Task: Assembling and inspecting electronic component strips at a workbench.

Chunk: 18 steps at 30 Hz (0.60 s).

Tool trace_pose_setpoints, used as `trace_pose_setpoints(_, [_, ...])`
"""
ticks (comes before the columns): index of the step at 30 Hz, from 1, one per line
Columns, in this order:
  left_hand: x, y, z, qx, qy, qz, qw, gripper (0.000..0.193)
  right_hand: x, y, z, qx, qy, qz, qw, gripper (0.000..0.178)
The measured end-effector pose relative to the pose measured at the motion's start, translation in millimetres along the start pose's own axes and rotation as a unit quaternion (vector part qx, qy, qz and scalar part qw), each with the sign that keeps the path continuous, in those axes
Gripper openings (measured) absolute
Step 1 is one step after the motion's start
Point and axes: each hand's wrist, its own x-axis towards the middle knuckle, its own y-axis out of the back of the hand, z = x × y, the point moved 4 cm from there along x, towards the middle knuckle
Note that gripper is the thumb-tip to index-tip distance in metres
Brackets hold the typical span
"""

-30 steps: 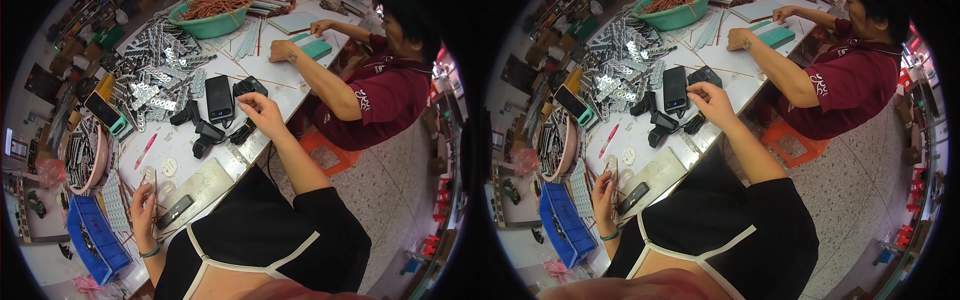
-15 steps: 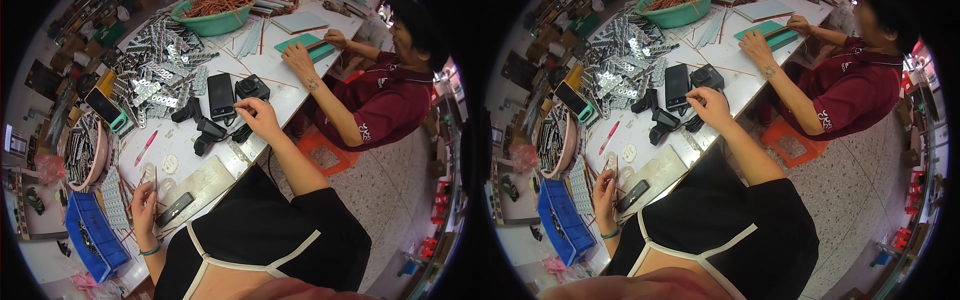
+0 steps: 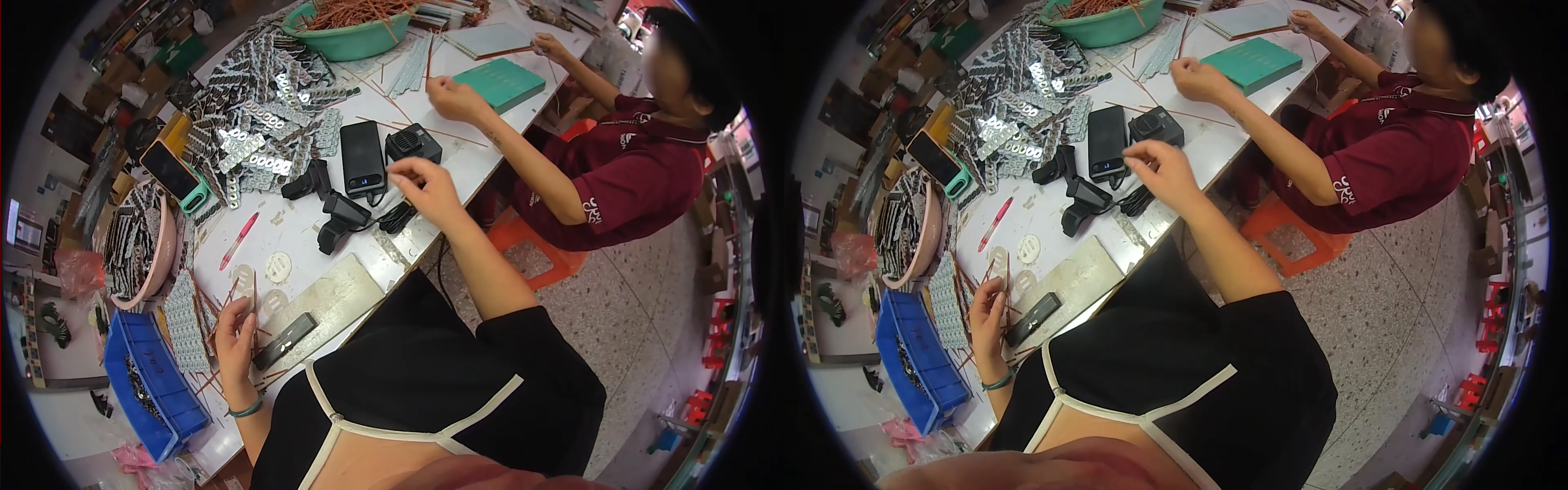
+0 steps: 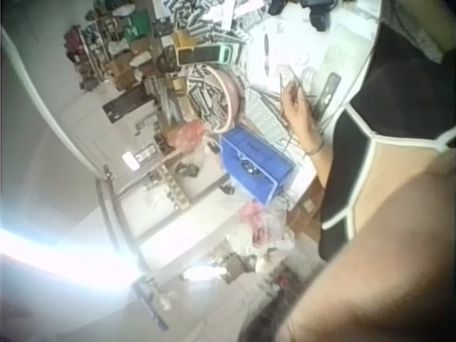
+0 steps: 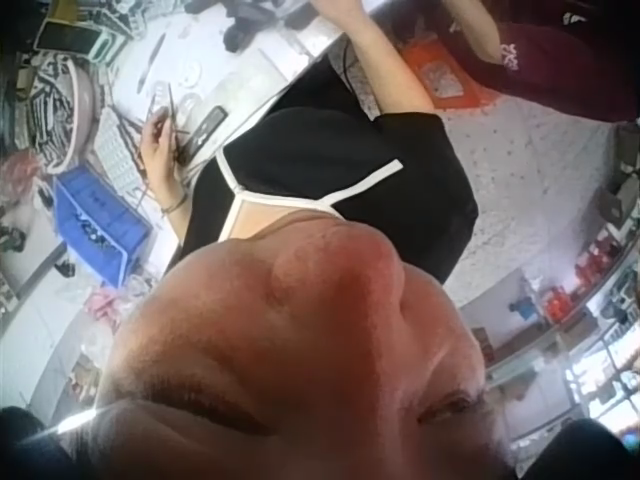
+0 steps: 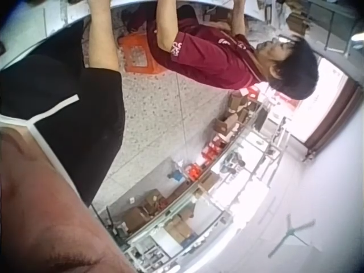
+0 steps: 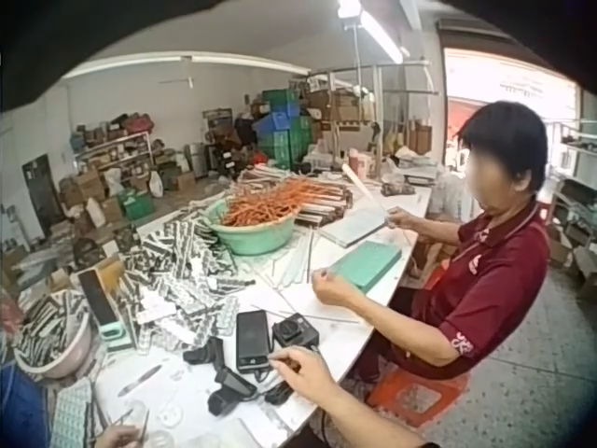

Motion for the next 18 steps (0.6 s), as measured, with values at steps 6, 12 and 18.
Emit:
trace_pose_setpoints(6, [-2.4,3.9,-3.7,-0.003,0.008,0.012,1.000,0.028,43.6,75.0,-22.7,0.067,0.000,0.177,0.982,0.035])
trace_pose_setpoints(12, [-20.7,17.6,-11.7,0.072,-0.036,0.065,0.995,0.024,27.5,18.9,-77.2,0.087,0.056,0.000,0.995,0.031])
trace_pose_setpoints(18, [-36.2,45.4,16.7,0.106,-0.057,0.160,0.980,0.009,-12.8,-92.8,-99.6,-0.029,0.086,-0.256,0.962,0.017])
